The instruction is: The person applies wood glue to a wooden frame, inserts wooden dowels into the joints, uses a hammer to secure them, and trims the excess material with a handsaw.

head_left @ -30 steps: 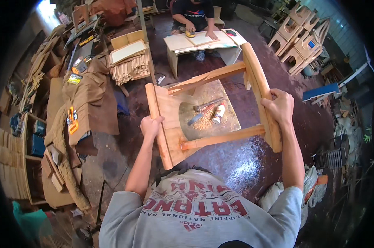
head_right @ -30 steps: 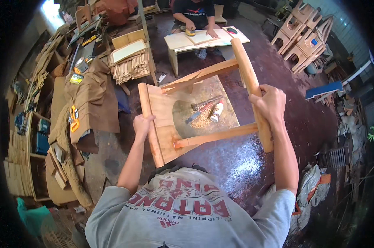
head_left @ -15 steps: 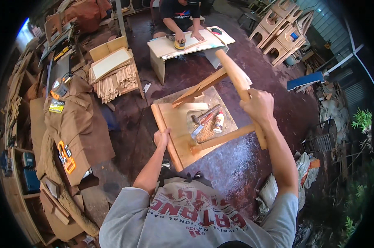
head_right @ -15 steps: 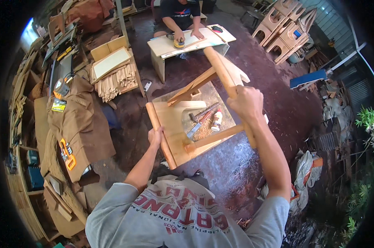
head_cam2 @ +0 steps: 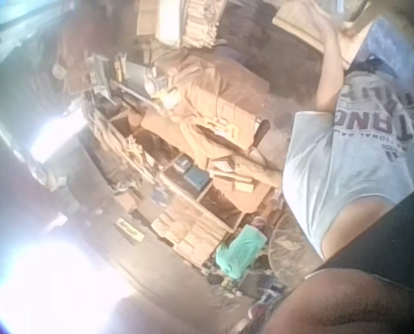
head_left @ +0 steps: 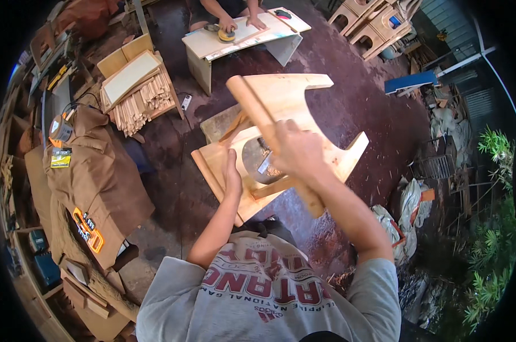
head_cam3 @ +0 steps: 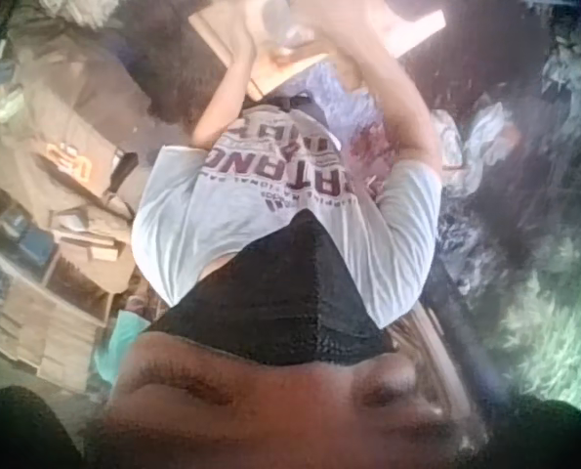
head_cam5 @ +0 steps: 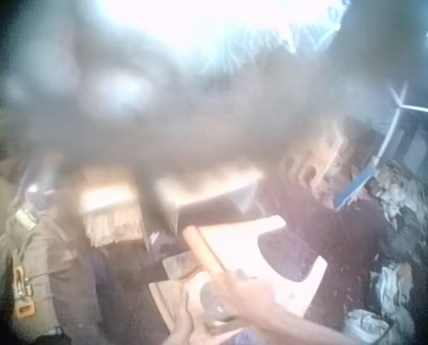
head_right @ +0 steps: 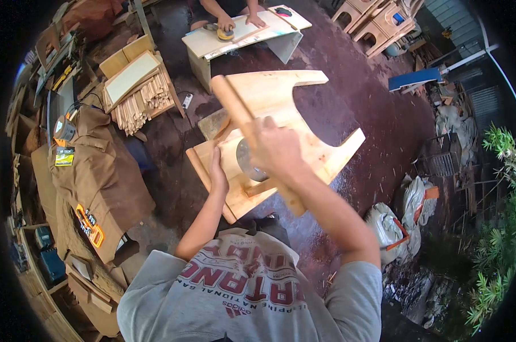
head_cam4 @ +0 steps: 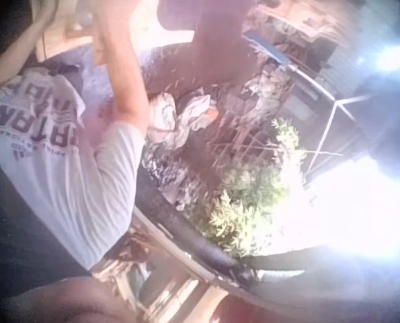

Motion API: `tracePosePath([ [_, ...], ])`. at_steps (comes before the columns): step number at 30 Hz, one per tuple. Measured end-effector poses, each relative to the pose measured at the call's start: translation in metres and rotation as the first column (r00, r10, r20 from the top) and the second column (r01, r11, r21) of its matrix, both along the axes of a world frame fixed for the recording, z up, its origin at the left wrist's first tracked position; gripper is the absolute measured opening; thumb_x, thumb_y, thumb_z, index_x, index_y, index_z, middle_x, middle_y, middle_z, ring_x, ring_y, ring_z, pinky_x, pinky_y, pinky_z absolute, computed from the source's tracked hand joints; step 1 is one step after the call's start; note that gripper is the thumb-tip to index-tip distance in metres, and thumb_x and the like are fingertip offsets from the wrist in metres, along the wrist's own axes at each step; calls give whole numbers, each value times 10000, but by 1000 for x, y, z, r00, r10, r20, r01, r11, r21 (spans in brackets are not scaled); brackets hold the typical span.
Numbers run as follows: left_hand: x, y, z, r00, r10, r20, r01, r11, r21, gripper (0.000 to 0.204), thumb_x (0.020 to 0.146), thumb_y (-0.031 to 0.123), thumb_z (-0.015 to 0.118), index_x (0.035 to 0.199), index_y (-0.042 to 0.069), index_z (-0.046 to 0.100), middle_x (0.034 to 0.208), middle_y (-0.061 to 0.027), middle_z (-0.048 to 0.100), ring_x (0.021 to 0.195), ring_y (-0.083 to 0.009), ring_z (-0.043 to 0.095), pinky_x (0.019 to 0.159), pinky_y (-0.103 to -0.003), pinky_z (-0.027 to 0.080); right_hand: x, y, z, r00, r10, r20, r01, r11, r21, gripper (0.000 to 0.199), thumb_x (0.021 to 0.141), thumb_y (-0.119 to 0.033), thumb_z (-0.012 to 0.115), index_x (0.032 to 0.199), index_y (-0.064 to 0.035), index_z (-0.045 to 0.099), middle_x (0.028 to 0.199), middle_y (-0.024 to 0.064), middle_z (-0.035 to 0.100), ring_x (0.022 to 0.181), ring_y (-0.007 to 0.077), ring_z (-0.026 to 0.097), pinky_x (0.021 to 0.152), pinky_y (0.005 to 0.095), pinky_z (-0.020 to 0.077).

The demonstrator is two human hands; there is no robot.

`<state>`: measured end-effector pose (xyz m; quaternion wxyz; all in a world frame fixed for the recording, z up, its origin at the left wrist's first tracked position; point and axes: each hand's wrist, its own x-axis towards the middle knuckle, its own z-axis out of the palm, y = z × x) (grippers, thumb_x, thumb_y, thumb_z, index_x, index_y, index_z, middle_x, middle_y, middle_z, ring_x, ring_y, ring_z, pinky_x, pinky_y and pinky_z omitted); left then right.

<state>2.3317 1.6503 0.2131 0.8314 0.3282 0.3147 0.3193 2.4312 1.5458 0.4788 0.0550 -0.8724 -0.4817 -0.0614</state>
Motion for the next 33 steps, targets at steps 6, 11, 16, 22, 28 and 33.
tracePosePath([
  [6, -83, -21, 144, 963, -141, 229, 233, 864, -446, 1078, 937, 832, 429, 1532, -66, 393, 1499, -160, 549, 1430, -303, 468, 1225, -462, 314, -73, 30, -55, 963, 81, -257, -68, 996, 60, 500, 714, -284, 796, 1093, -31, 591, 966, 171, 648, 684, 353, 732, 621, 461, 601],
  [11, -127, -9, 96, 986, -60, 155, 118, 910, -398, 1044, 966, 791, 415, 1557, -69, 371, 1561, -193, 501, 1449, -340, 466, 1222, -453, 341, -90, -17, -82, 882, 173, -438, -73, 969, 236, 265, 833, -239, 726, 1014, -59, 659, 945, 145, 668, 791, 359, 732, 721, 462, 614],
  [16, -147, 1, 54, 998, -40, 49, 54, 940, -336, 871, 1020, 652, 453, 1538, -46, 405, 1543, -193, 526, 1410, -340, 518, 1204, -449, 375, -55, -130, -148, 931, -6, -365, 268, 690, 672, 240, 847, -75, 767, 1083, -43, 734, 991, 117, 696, 838, 255, 659, 714, 372, 559],
  [22, -114, -21, 66, 936, 88, -342, -169, 962, -213, 609, 1053, 473, 519, 1453, 14, 530, 1399, -143, 646, 1323, -299, 598, 1145, -443, 450, 89, -278, -225, 293, -229, -929, 952, -21, 305, 438, 994, -177, 654, 1404, -46, 573, 1265, 67, 629, 969, 210, 618, 863, 382, 525],
  [28, -88, -23, 63, 879, 149, -452, -238, 960, -146, 674, 1006, 563, 568, 1432, 41, 567, 1331, -155, 679, 1211, -301, 671, 1064, -436, 532, 178, -304, -236, -72, 288, -955, 961, 276, 11, 337, 1070, -293, 576, 1350, -107, 552, 1247, 45, 660, 1137, 201, 630, 959, 437, 505],
  [33, -66, -24, 40, 796, 254, -550, -309, 951, -8, 657, 1001, 615, 531, 1244, 33, 717, 1156, -142, 767, 1050, -277, 745, 976, -403, 582, 216, -308, -223, -147, 347, -926, 939, 344, -20, 309, 1074, -283, 574, 1333, -115, 563, 1217, 48, 666, 1152, 212, 631, 982, 467, 484],
])
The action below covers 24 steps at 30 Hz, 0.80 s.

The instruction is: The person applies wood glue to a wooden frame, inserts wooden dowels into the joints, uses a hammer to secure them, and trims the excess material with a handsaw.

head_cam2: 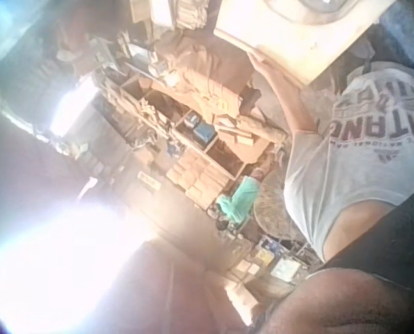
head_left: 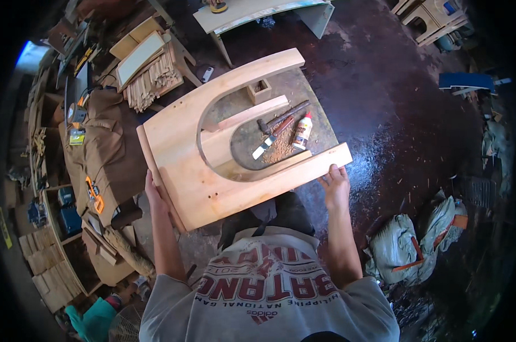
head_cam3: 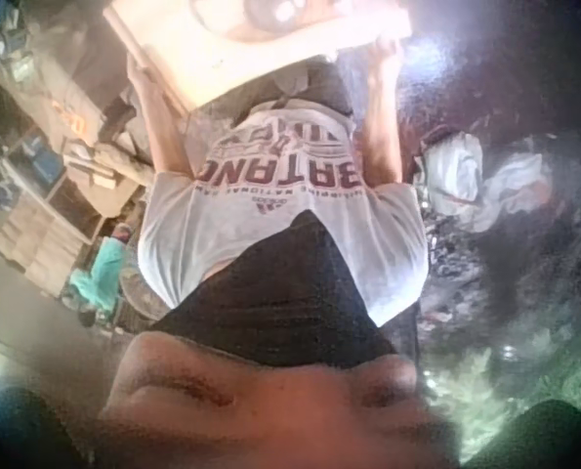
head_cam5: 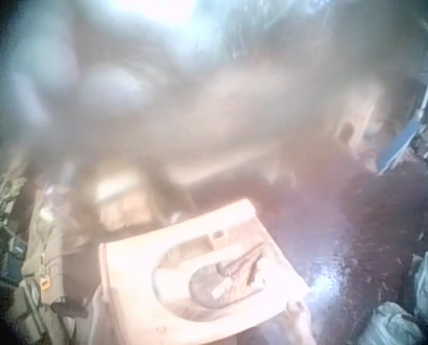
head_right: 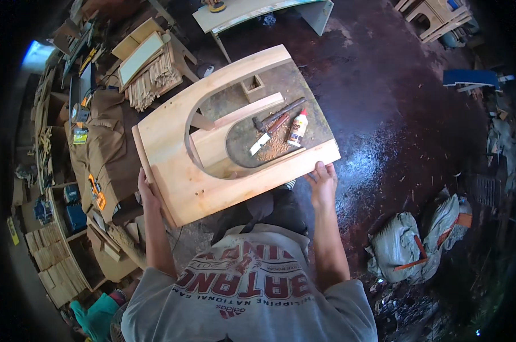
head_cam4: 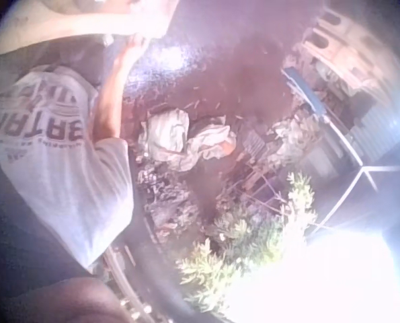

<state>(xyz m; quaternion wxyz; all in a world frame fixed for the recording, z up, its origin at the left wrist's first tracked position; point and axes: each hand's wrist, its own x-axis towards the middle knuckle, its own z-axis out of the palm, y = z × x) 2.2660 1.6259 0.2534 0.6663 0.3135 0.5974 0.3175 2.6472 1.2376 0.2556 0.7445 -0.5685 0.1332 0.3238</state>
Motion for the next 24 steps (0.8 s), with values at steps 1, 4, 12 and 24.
tracePosePath([
  [1, 11, 4, -2, 1000, 11, -2, -11, 1000, 0, 657, 1001, 615, 531, 1244, 33, 717, 1156, -142, 767, 1050, -277, 745, 976, -403, 582, 10, 1, 1, 1000, 7, -11, -7, 1000, 14, 288, 1076, -270, 577, 1321, -117, 569, 1212, 47, 666, 1147, 207, 633, 970, 468, 488],
  [4, 34, -5, 12, 993, -31, 112, 34, 999, -31, 639, 997, 592, 552, 1246, 24, 706, 1148, -137, 764, 1047, -280, 745, 971, -415, 587, 31, -8, -6, 999, 14, -34, -16, 998, -53, 283, 1070, -243, 592, 1317, -109, 560, 1165, 54, 680, 1058, 196, 663, 898, 453, 560],
  [12, 36, -32, 6, 996, 35, 85, -37, 999, 25, 447, 1060, 366, 560, 1300, -2, 643, 1148, -101, 720, 1060, -205, 687, 945, -360, 549, 54, -26, -13, 984, 175, -28, -177, 981, -81, 253, 1057, -266, 613, 1264, -125, 579, 1136, 32, 672, 1028, 197, 661, 841, 418, 551],
  [24, 20, -49, 13, 996, -24, -89, 52, 944, 327, 385, 1093, 165, 531, 1419, -30, 594, 1226, -77, 703, 1067, -126, 662, 942, -283, 528, 62, -25, -8, 971, 241, -1, -238, 958, -158, 327, 1024, -367, 666, 1228, -131, 569, 1053, 45, 681, 1015, 222, 655, 910, 489, 523],
])
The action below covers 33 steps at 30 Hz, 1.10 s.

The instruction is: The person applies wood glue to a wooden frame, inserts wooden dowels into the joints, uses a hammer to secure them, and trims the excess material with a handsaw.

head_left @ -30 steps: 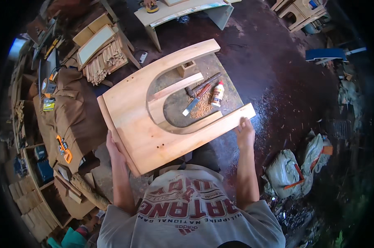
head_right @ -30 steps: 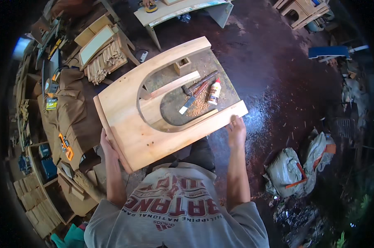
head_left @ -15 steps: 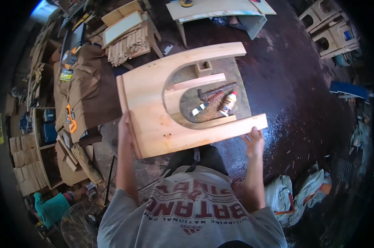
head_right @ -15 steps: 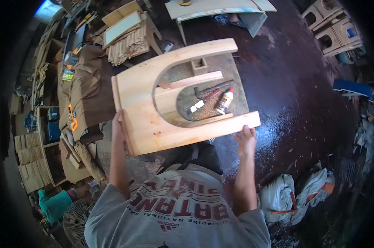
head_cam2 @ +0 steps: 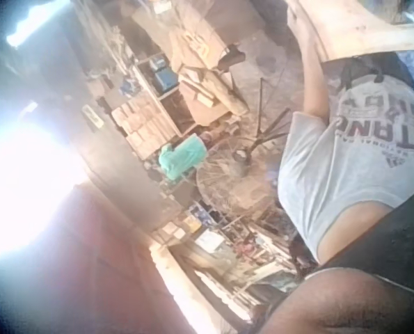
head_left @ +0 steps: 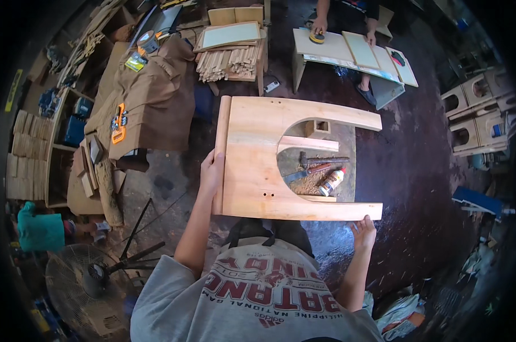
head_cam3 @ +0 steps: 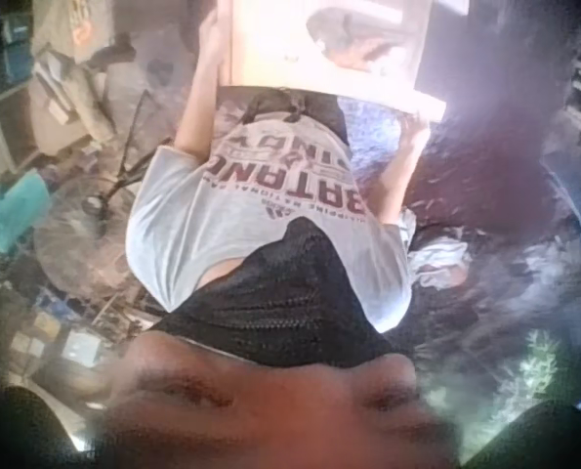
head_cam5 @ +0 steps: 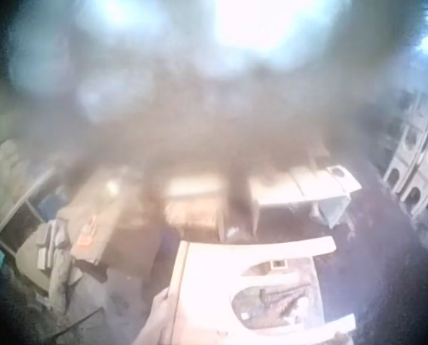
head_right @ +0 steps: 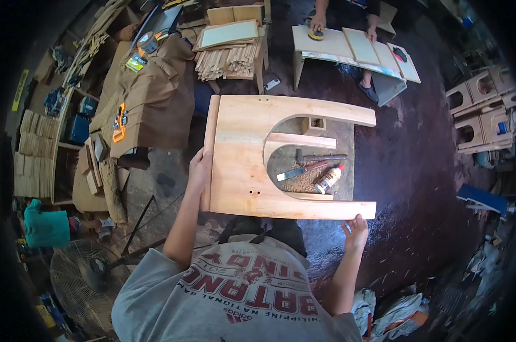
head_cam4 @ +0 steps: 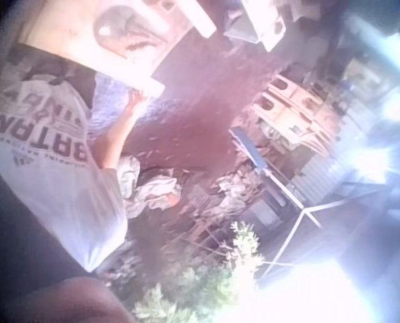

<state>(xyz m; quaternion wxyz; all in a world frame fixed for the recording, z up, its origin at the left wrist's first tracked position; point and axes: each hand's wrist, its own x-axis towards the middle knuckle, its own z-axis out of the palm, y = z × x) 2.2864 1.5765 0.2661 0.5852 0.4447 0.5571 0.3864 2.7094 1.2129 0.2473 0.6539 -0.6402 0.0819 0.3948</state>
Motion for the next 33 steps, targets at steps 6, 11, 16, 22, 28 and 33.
tracePosePath([
  [6, 25, -16, 34, 824, 360, -438, -98, 851, 516, 459, 988, 137, 641, 1418, -20, 608, 1360, -180, 677, 1242, -290, 641, 1070, -398, 488, 33, -12, 15, 706, 376, 600, 54, 816, -575, 334, 951, -316, 765, 806, -30, 671, 684, -3, 606, 571, 115, 482, 528, 304, 399],
  [11, 83, 12, 44, 871, 63, -488, 283, 747, 602, 642, 891, 64, 650, 1517, 7, 514, 1476, -183, 610, 1399, -300, 551, 1177, -443, 389, 37, 72, 61, 419, 466, 779, 29, 851, -525, 301, 954, -203, 727, 783, 43, 695, 680, 67, 654, 602, 107, 520, 542, 328, 406],
  [16, 172, 88, 76, 900, -219, 378, 118, 955, 272, 753, 934, -6, 535, 1641, 33, 280, 1506, -211, 582, 1437, -258, 517, 1193, -386, 361, 6, 178, 59, 358, 625, 694, -650, 700, -295, 118, 935, -113, 705, 935, 2, 729, 799, 135, 719, 695, 200, 693, 677, 335, 548],
  [22, 192, 117, 31, 946, -9, -324, 179, 849, 497, 661, 923, 113, 665, 1551, 46, 471, 1446, -215, 629, 1424, -299, 531, 1192, -378, 370, -62, 262, 44, 59, 683, 728, -844, 424, -330, 148, 928, -158, 658, 1032, -99, 745, 943, 165, 752, 928, 392, 729, 806, 462, 573],
  [28, 208, 120, 33, 711, 270, -649, 269, 748, 606, 531, 812, 260, 825, 1278, 41, 697, 1297, -128, 713, 1196, -300, 662, 1175, -425, 390, -61, 287, 0, -242, 841, 484, -799, 110, -592, 274, 937, -213, 621, 1145, -106, 763, 1064, 216, 751, 1005, 426, 716, 916, 511, 558],
  [33, 205, 126, 25, 712, 317, -627, 208, 758, 619, 328, 893, 139, 711, 1212, 63, 727, 1179, -97, 761, 1126, -311, 689, 1141, -438, 411, -66, 290, 9, -264, 838, 477, -845, 38, -534, 318, 929, -221, 607, 1190, -112, 754, 1108, 221, 748, 1072, 414, 703, 951, 515, 540],
])
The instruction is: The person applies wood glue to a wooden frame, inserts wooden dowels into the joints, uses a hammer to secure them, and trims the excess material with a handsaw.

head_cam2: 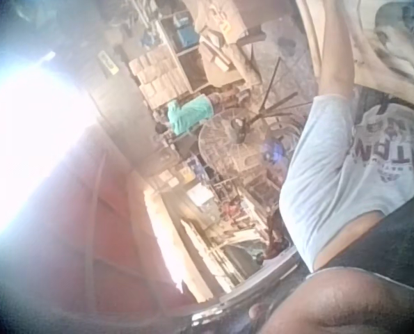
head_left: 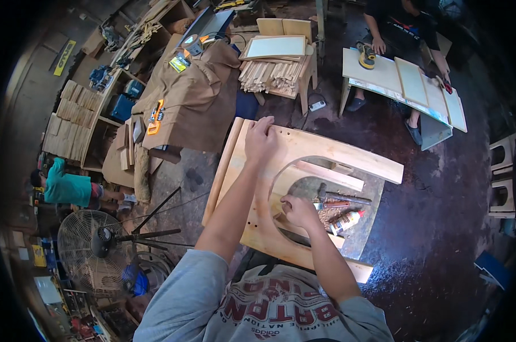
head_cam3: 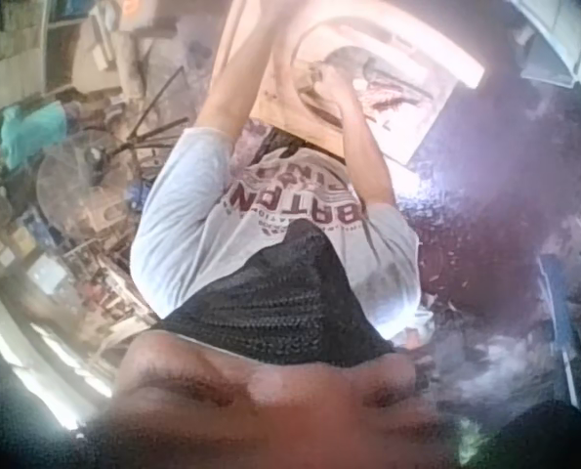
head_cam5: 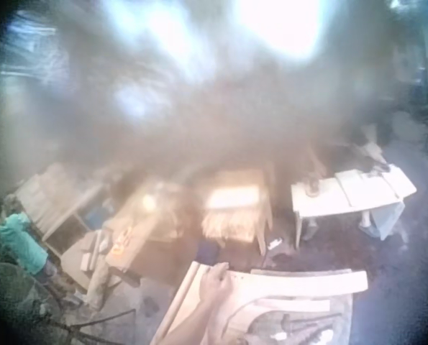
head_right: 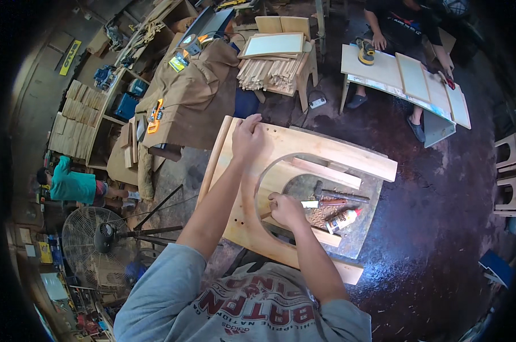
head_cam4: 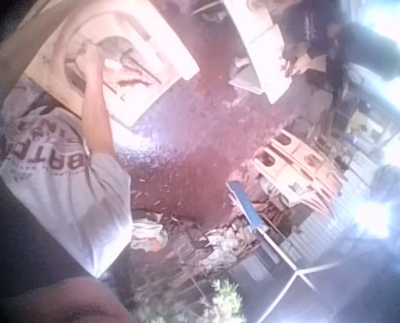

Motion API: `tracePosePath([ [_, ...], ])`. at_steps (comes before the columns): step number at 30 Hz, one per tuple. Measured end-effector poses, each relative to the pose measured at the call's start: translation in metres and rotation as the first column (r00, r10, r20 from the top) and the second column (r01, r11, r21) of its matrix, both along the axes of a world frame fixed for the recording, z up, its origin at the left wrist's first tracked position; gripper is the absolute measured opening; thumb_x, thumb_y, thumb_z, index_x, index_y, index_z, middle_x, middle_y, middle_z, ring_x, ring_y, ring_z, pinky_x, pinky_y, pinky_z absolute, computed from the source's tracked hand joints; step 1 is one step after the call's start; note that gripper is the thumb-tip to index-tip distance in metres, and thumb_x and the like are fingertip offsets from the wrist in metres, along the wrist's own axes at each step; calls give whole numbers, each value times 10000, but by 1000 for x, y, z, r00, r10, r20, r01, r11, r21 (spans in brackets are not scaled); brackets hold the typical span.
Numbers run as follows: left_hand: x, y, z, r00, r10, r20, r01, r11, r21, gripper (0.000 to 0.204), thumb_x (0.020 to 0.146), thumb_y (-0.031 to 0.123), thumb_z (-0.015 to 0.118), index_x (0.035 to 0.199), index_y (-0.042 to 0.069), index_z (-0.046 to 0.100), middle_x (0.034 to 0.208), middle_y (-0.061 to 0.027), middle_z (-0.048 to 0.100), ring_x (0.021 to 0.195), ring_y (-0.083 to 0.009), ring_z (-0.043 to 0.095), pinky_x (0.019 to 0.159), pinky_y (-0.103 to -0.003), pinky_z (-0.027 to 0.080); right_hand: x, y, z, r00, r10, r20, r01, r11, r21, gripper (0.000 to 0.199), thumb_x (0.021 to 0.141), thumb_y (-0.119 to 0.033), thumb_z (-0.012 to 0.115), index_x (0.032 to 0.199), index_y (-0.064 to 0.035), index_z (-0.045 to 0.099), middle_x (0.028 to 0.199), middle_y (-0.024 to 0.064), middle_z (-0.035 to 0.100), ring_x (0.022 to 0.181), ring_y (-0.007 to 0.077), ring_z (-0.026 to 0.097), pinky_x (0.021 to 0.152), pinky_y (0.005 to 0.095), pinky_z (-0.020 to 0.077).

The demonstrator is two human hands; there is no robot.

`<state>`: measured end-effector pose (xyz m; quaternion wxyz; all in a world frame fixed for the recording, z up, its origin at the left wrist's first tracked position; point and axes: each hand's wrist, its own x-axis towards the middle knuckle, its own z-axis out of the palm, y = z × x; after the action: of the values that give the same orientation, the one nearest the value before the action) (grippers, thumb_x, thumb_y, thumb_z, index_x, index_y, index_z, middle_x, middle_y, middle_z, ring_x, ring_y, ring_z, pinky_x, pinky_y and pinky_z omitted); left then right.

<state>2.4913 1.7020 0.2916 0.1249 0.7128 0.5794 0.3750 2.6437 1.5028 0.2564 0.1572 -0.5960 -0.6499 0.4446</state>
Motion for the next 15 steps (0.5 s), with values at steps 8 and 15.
tracePosePath([
  [8, 12, -16, 7, 978, -168, -126, 193, 956, 219, 152, 875, 38, 643, 992, 72, 734, 1090, -151, 751, 1057, -358, 684, 944, -473, 514, 3, -3, 13, 998, 23, -54, -24, 999, -29, 371, 931, -231, 574, 1255, -130, 724, 1190, 216, 733, 1132, 400, 689, 995, 509, 527],
  [15, -3, 3, -13, 941, -265, -210, 313, 918, 244, 113, 797, 22, 640, 902, 55, 669, 1092, -152, 711, 1060, -354, 662, 935, -478, 501, -5, -4, 7, 993, 47, -110, -42, 998, 43, 362, 923, -230, 626, 1248, -103, 725, 1124, 202, 750, 1085, 390, 702, 944, 509, 540],
])
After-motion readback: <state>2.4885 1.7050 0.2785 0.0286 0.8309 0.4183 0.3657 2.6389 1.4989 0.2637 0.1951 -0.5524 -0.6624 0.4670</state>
